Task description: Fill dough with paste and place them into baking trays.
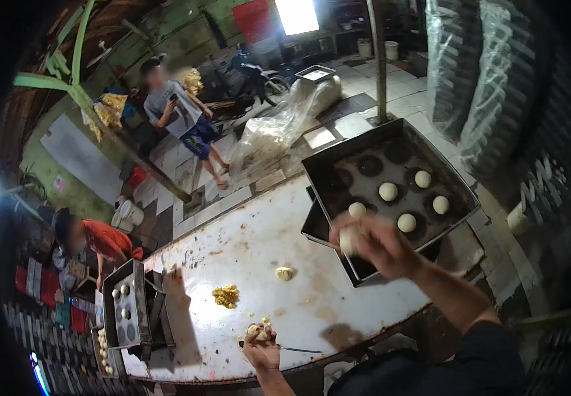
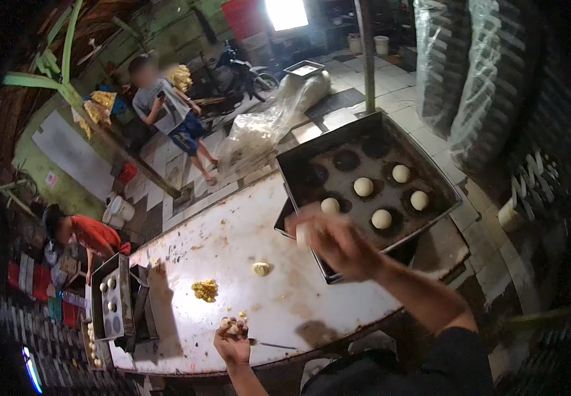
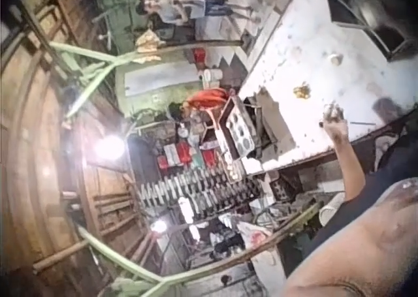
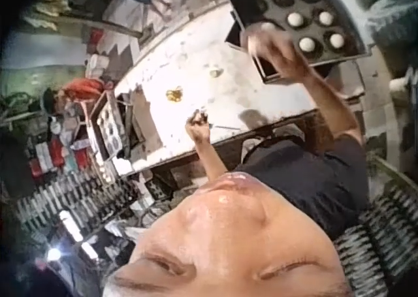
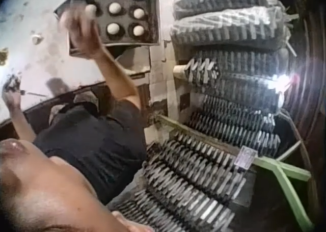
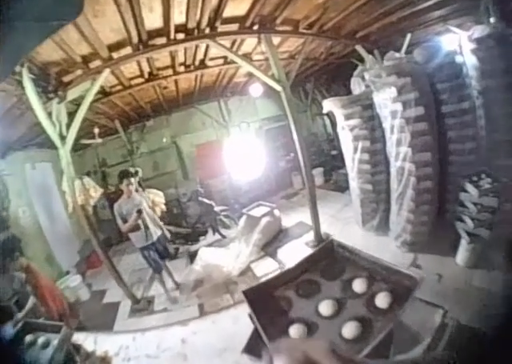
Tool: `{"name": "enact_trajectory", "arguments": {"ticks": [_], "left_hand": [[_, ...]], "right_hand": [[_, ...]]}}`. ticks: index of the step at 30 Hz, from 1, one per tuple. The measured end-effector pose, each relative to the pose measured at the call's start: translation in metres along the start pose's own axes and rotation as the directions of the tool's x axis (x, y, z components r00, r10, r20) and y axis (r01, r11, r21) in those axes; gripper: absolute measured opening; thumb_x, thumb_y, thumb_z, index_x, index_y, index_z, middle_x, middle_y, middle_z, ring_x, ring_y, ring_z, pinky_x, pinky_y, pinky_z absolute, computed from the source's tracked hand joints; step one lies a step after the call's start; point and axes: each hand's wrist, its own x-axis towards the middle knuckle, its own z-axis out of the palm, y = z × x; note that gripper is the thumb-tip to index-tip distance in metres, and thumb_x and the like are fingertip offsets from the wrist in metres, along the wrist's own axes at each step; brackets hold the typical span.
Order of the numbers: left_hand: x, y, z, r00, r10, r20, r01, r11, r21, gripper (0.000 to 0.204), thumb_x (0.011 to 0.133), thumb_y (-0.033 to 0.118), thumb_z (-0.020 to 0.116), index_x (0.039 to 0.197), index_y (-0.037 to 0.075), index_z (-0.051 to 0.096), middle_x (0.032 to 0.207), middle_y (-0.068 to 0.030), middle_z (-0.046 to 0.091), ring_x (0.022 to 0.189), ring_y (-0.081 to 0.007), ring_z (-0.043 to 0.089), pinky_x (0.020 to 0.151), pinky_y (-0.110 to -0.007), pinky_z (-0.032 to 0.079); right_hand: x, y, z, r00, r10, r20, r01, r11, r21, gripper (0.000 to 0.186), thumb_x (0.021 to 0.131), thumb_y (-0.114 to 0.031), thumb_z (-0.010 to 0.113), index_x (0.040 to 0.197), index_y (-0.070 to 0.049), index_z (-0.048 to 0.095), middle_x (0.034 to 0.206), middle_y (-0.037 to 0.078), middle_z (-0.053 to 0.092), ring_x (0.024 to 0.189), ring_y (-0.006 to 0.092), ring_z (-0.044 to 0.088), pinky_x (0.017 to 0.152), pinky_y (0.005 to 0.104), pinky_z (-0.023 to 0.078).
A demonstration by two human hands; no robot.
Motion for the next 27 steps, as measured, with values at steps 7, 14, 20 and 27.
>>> {"name": "enact_trajectory", "arguments": {"ticks": [7,14,20,27], "left_hand": [[-0.044,-0.016,0.018,0.927,0.354,-0.124,-0.342,0.933,0.108,0.037,0.09,0.0,0.059,0.127,-0.001,0.057,0.126,-0.0142,0.063,0.11,-0.0253,0.062,0.086,-0.034,0.049],[-0.148,0.024,-0.079,0.761,0.519,-0.389,-0.54,0.839,0.061,0.034,0.107,0.02,0.058,0.137,0.004,0.054,0.116,-0.0056,0.064,0.079,-0.0101,0.059,0.061,-0.022,0.049],[-0.228,0.011,-0.124,0.871,0.426,-0.243,-0.435,0.9,0.019,0.03,0.108,0.023,0.054,0.133,0.006,0.054,0.122,-0.0148,0.065,0.09,-0.0231,0.068,0.069,-0.034,0.057],[-0.316,-0.028,-0.171,0.963,0.247,-0.11,-0.229,0.961,0.152,0.023,0.104,0.017,0.062,0.12,0.001,0.057,0.116,-0.0144,0.067,0.106,-0.0235,0.067,0.089,-0.036,0.058]], "right_hand": [[0.102,0.176,-0.106,0.986,0.164,-0.008,-0.076,0.408,-0.91,0.038,0.092,-0.018,0.067,0.127,-0.003,0.065,0.149,0.024,0.05,0.142,0.0411,0.044,0.116,0.047,0.04],[-0.023,0.04,-0.012,0.909,-0.158,-0.385,-0.042,0.886,-0.462,0.014,0.096,-0.01,0.06,0.094,0.001,0.068,0.089,0.012,0.066,0.083,0.0247,0.061,0.078,0.0355,0.048],[-0.154,0.044,0.134,0.981,0.186,-0.061,-0.196,0.951,-0.239,0.013,0.092,-0.01,0.066,0.099,-0.003,0.074,0.096,0.013,0.071,0.09,0.0238,0.068,0.076,0.0344,0.055],[-0.283,-0.026,0.298,0.846,-0.129,0.518,0.193,0.979,-0.071,0.017,0.088,-0.019,0.074,0.095,-0.003,0.071,0.107,0.015,0.067,0.108,0.0347,0.059,0.096,0.0429,0.047]]}}
